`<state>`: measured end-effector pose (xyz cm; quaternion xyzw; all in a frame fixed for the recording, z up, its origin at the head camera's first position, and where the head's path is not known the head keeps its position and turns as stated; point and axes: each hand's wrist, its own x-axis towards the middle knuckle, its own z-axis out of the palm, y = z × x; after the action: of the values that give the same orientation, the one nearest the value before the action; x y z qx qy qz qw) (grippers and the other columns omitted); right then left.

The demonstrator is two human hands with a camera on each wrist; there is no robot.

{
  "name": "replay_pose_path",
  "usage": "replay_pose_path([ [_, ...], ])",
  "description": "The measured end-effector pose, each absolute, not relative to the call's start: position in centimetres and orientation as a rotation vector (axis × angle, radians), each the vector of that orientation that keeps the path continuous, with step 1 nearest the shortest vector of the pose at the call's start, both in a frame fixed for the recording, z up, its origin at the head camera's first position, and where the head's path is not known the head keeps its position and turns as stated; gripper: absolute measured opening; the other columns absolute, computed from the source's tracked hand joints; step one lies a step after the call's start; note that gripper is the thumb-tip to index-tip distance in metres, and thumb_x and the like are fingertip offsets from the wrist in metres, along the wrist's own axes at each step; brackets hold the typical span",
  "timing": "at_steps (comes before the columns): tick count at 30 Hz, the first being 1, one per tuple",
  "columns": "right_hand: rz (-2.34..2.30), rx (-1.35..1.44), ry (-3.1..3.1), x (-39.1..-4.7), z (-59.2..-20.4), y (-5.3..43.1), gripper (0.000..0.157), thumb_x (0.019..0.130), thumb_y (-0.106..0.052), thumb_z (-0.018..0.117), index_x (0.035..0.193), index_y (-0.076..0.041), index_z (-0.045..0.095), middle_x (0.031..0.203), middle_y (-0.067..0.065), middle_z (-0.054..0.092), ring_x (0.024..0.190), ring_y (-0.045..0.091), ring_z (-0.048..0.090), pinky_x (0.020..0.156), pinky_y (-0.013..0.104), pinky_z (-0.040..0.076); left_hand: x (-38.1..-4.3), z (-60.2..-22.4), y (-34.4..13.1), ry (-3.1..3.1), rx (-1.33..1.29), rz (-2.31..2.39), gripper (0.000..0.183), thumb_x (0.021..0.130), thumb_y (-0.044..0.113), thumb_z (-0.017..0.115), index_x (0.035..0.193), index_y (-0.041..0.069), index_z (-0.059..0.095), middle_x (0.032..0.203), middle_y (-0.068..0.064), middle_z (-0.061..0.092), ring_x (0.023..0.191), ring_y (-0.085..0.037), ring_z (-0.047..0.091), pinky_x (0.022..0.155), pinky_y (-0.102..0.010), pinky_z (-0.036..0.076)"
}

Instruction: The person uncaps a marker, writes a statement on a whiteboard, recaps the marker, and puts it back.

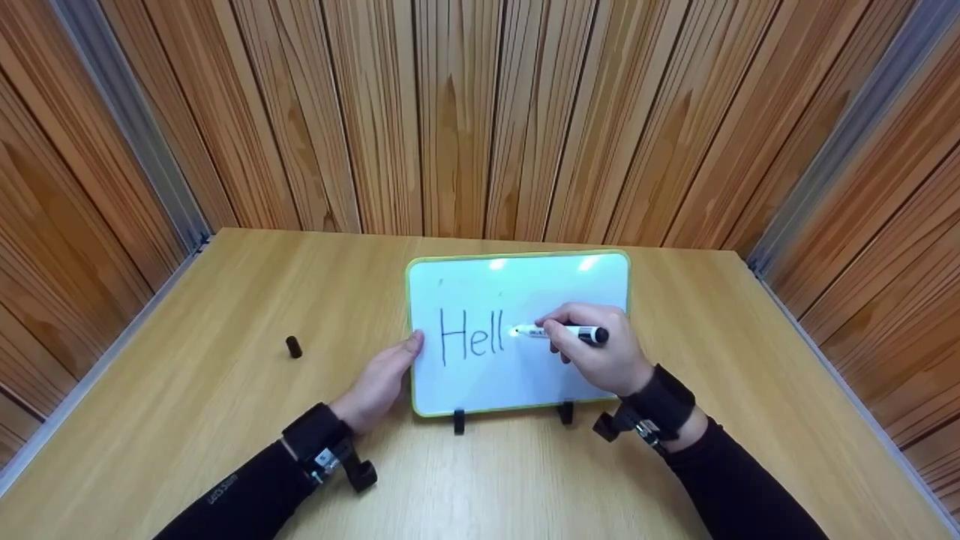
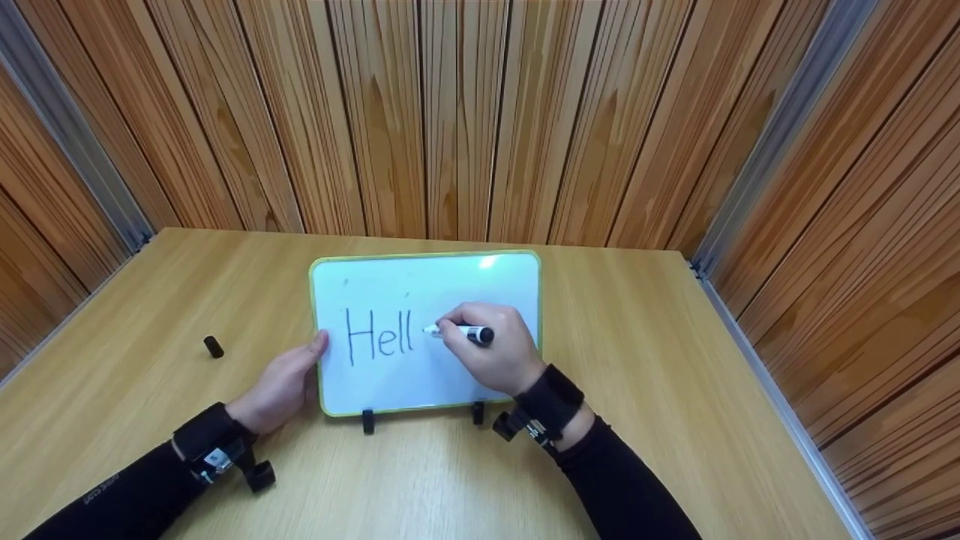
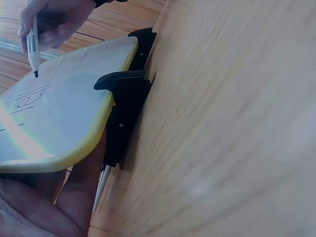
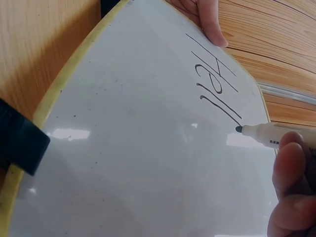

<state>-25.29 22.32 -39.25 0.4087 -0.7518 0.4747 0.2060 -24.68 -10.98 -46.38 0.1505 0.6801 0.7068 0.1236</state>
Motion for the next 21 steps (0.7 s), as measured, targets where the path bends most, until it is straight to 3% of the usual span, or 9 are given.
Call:
replay_pose_path([
  [21, 1.366, 1.136, -2.051, -25.55, -39.18, 22.48, 0.021, 0.102, 0.013, 0.066, 0.099, -0.001, 0.082, 0.074, 0.005, 0.073, 0.056, 0.02, 0.064, 0.055, 0.022, 0.056, -24.83, -46.41, -11.38, 1.99, 0.423, 2.011, 0.07, 0.12, 0.056, 0.037, 0.164, 0.003, 0.05, 0.153, -0.015, 0.067, 0.145, -0.03, 0.059, 0.129, -0.051, 0.034],
])
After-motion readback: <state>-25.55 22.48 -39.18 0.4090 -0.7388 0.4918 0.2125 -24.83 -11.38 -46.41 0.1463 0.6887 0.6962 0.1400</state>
